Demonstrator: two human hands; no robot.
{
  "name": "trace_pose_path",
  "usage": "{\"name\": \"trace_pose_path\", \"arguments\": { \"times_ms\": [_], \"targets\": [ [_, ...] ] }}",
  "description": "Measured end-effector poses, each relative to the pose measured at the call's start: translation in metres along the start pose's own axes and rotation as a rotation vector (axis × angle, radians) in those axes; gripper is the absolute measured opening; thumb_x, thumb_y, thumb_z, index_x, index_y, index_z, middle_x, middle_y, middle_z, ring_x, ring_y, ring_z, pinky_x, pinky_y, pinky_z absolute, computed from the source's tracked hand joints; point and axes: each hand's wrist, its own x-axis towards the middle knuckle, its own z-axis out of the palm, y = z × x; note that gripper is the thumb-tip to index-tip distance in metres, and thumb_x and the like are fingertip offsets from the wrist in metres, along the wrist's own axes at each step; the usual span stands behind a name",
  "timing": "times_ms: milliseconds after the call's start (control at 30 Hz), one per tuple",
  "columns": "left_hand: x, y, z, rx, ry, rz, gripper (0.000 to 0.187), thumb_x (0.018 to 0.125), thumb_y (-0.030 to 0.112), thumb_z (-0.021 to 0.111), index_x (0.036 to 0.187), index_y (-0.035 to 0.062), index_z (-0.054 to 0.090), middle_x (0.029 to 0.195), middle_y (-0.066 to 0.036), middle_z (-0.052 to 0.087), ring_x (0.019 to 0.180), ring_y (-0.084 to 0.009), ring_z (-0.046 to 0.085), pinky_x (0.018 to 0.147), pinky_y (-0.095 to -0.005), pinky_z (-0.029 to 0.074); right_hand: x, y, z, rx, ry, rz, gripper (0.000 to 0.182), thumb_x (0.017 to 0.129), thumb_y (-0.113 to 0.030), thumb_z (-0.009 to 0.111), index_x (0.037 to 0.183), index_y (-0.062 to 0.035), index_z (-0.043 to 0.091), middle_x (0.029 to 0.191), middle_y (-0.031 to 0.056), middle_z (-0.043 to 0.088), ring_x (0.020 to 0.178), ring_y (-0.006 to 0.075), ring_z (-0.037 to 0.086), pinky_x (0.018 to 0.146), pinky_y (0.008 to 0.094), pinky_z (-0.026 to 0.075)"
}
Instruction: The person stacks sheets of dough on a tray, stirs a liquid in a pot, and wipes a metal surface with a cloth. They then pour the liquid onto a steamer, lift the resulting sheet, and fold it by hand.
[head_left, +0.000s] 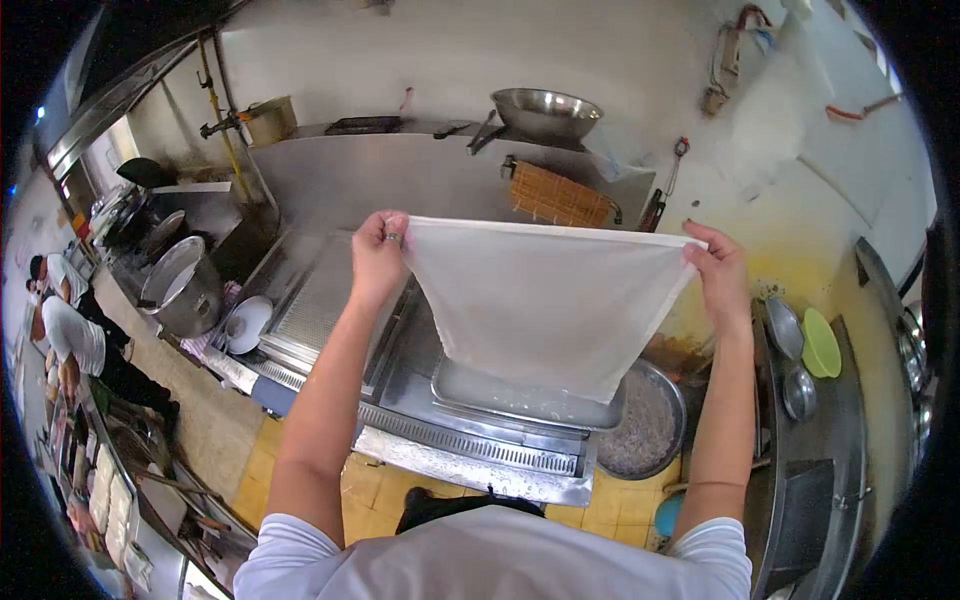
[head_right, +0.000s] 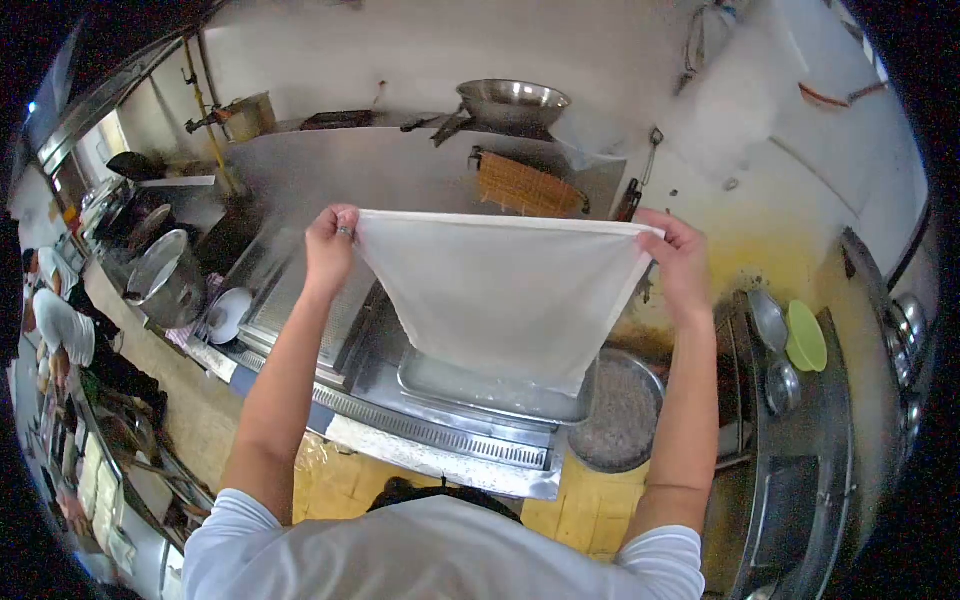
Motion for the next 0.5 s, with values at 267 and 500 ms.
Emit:
{"name": "trace_pose_path", "arguments": {
  "times_ms": [267,500],
  "targets": [
    [0.048,0.039,-0.108,0.032,0.199,0.195,0.019,0.103,0.018,0.063,0.100,-0.0004,0.066,0.075,0.000,0.063,0.064,-0.0067,0.054,0.057,-0.0259,0.046,0.007,-0.096,0.093,-0.282,0.005,-0.169,0.010,0.097,-0.004,0.063,0.101,0.0023,0.070,0.083,0.0018,0.068,0.075,0.0096,0.059,0.071,0.0260,0.048],
    [0.107,0.031,-0.254,0.140,0.195,0.304,0.025,0.102,0.024,0.066,0.099,-0.0005,0.067,0.070,-0.002,0.063,0.060,-0.0075,0.055,0.054,-0.0282,0.046,-0.012,-0.139,0.237,-0.252,0.084,-0.131,0.017,0.103,-0.016,0.060,0.108,-0.0011,0.065,0.087,0.0014,0.064,0.074,0.0122,0.062,0.067,0.0275,0.052]
  ]
}}
